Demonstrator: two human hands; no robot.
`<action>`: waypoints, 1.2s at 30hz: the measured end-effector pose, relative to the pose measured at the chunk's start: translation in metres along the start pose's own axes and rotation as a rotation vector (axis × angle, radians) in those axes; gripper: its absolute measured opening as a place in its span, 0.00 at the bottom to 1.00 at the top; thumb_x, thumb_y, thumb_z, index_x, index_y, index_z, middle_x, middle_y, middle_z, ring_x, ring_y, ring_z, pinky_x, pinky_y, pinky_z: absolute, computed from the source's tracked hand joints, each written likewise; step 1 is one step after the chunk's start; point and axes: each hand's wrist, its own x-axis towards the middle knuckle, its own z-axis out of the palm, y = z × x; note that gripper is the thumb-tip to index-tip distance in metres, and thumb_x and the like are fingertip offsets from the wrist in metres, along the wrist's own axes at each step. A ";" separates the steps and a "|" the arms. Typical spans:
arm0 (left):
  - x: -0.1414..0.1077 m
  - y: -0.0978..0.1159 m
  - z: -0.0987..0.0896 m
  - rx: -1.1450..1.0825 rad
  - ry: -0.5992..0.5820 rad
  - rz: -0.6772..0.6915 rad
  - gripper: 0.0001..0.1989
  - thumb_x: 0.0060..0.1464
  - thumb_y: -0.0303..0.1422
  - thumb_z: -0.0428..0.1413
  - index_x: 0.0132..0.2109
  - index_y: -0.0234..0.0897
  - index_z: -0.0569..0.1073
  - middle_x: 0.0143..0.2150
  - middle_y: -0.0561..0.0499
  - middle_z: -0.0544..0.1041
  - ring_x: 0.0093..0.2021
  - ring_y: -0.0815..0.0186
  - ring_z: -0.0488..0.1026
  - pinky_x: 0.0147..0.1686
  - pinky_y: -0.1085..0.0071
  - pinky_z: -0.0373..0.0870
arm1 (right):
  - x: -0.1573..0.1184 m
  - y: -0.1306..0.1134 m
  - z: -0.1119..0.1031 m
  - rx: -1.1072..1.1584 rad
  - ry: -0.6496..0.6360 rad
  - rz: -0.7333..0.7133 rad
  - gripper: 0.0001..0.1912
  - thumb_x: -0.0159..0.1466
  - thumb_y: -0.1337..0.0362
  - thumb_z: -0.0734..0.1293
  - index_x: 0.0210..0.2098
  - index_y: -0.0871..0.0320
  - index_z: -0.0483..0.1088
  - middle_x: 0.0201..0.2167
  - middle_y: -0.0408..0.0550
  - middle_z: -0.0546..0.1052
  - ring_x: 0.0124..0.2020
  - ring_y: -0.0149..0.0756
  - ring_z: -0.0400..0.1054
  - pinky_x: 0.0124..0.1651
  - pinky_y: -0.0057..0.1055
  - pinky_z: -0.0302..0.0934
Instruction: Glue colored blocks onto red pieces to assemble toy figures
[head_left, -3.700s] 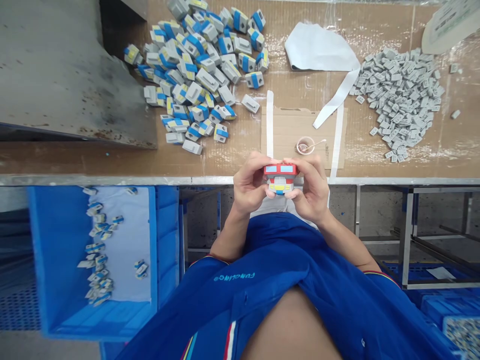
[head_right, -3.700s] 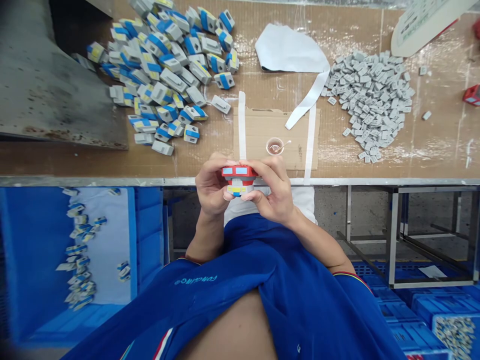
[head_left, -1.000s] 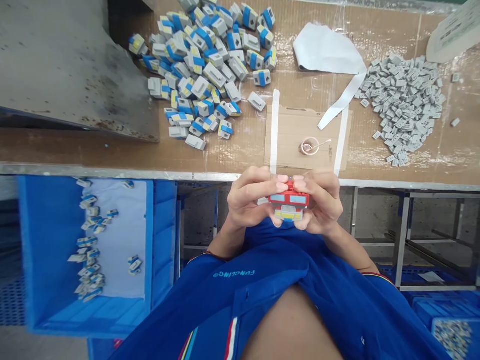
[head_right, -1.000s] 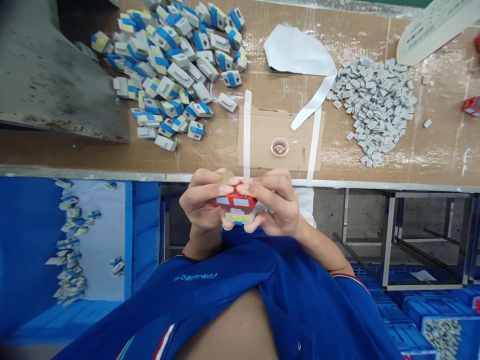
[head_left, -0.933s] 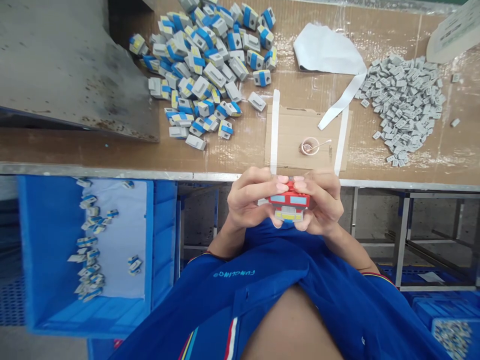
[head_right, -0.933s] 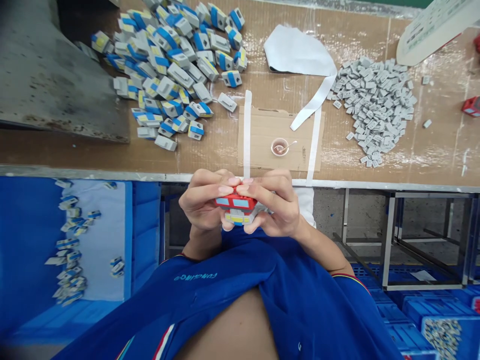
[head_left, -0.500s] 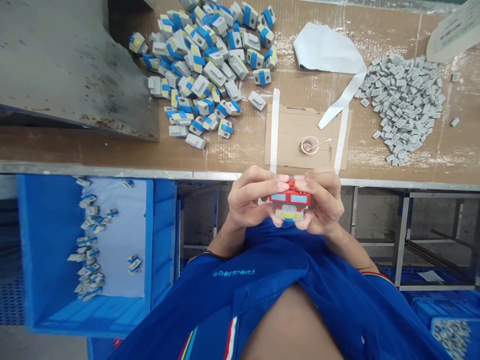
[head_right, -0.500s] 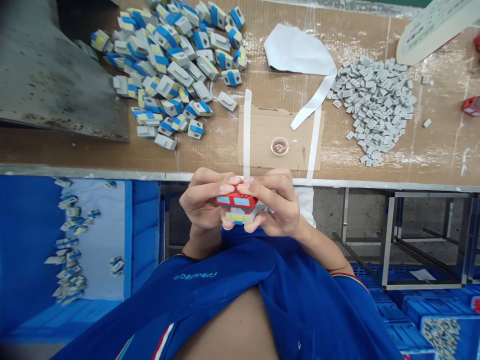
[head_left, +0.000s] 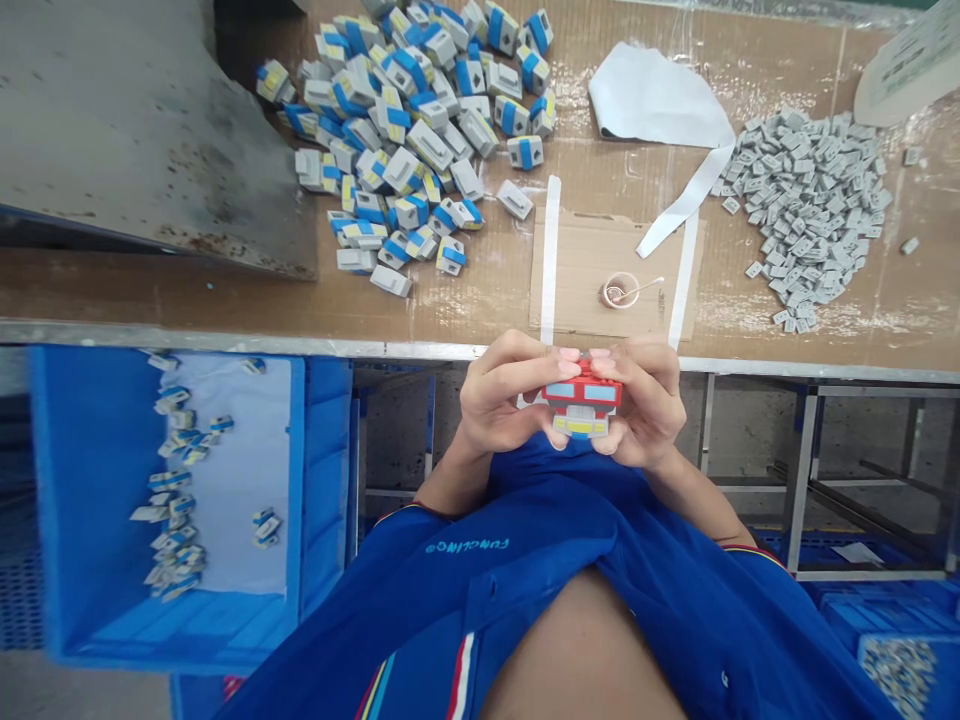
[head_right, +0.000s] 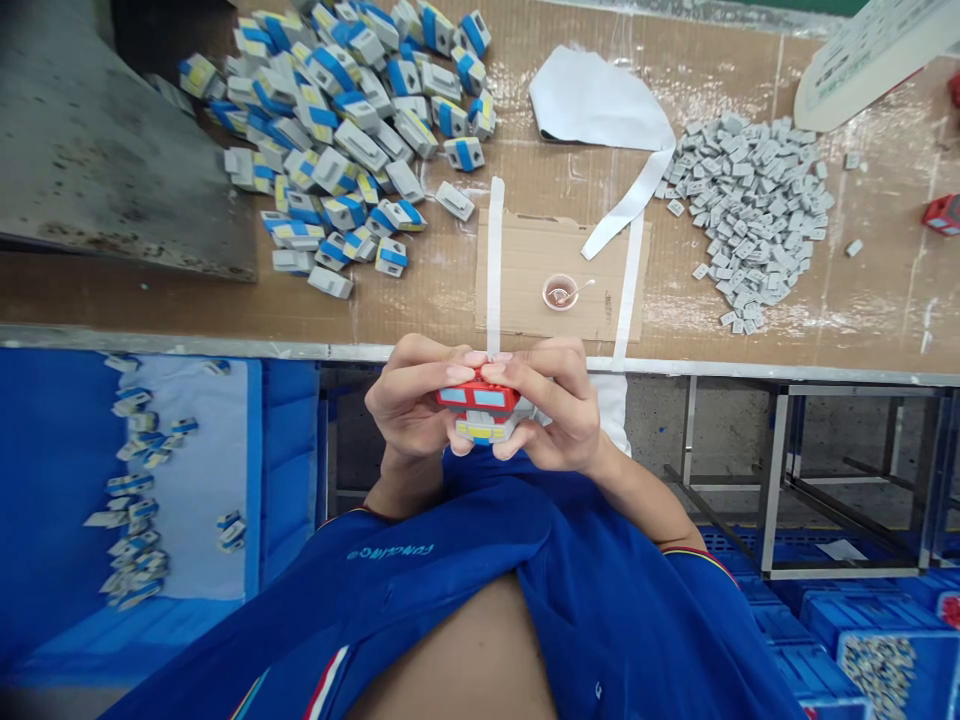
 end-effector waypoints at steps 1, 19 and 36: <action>0.000 0.000 0.000 0.001 0.001 0.002 0.29 0.65 0.54 0.67 0.68 0.52 0.79 0.50 0.50 0.86 0.33 0.72 0.78 0.24 0.74 0.73 | 0.000 0.000 0.000 -0.005 -0.002 0.004 0.28 0.79 0.49 0.64 0.76 0.46 0.69 0.47 0.50 0.78 0.43 0.43 0.74 0.43 0.42 0.75; -0.006 -0.014 0.007 -0.261 0.011 -0.323 0.28 0.64 0.55 0.67 0.65 0.50 0.82 0.43 0.50 0.79 0.31 0.72 0.70 0.28 0.74 0.70 | -0.006 -0.004 0.008 -0.085 -0.008 0.269 0.27 0.77 0.43 0.66 0.70 0.46 0.72 0.46 0.50 0.76 0.41 0.42 0.73 0.43 0.43 0.77; -0.007 -0.010 0.005 -0.690 0.005 -0.987 0.37 0.56 0.67 0.66 0.48 0.35 0.83 0.36 0.48 0.84 0.32 0.67 0.81 0.31 0.74 0.76 | 0.003 0.004 -0.003 -0.039 -0.244 0.272 0.29 0.74 0.54 0.74 0.72 0.45 0.69 0.52 0.51 0.77 0.52 0.46 0.76 0.54 0.44 0.79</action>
